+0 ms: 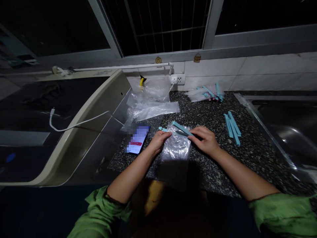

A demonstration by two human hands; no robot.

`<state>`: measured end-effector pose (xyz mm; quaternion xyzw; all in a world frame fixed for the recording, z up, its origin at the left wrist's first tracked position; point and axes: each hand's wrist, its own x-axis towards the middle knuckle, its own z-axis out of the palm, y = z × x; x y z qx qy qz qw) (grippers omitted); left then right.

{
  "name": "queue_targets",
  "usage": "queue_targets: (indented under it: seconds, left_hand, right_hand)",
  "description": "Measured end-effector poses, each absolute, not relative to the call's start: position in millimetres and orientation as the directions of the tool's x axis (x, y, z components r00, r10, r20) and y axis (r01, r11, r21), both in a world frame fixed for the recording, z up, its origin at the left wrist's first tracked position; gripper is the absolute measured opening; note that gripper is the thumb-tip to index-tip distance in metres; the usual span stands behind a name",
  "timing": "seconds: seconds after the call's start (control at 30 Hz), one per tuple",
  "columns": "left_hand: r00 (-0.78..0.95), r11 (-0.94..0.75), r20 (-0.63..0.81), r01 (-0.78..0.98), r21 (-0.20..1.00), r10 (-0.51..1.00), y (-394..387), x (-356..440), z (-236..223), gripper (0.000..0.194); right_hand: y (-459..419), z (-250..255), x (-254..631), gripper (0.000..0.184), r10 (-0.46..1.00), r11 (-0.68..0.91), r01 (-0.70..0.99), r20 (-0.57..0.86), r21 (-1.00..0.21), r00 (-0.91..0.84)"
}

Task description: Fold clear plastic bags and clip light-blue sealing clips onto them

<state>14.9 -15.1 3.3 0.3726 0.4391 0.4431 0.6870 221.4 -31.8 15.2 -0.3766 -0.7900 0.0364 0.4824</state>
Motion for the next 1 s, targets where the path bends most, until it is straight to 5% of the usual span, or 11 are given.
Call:
queue_targets:
  seconds: [1.0]
  left_hand:
    - [0.286, 0.364, -0.282, -0.292, 0.884, 0.916, -13.5, 15.5, 2.0, 0.028]
  right_hand:
    - [-31.0, 11.1, 220.0, 0.015, 0.608, 0.734, 0.601, 0.699, -0.316, -0.376]
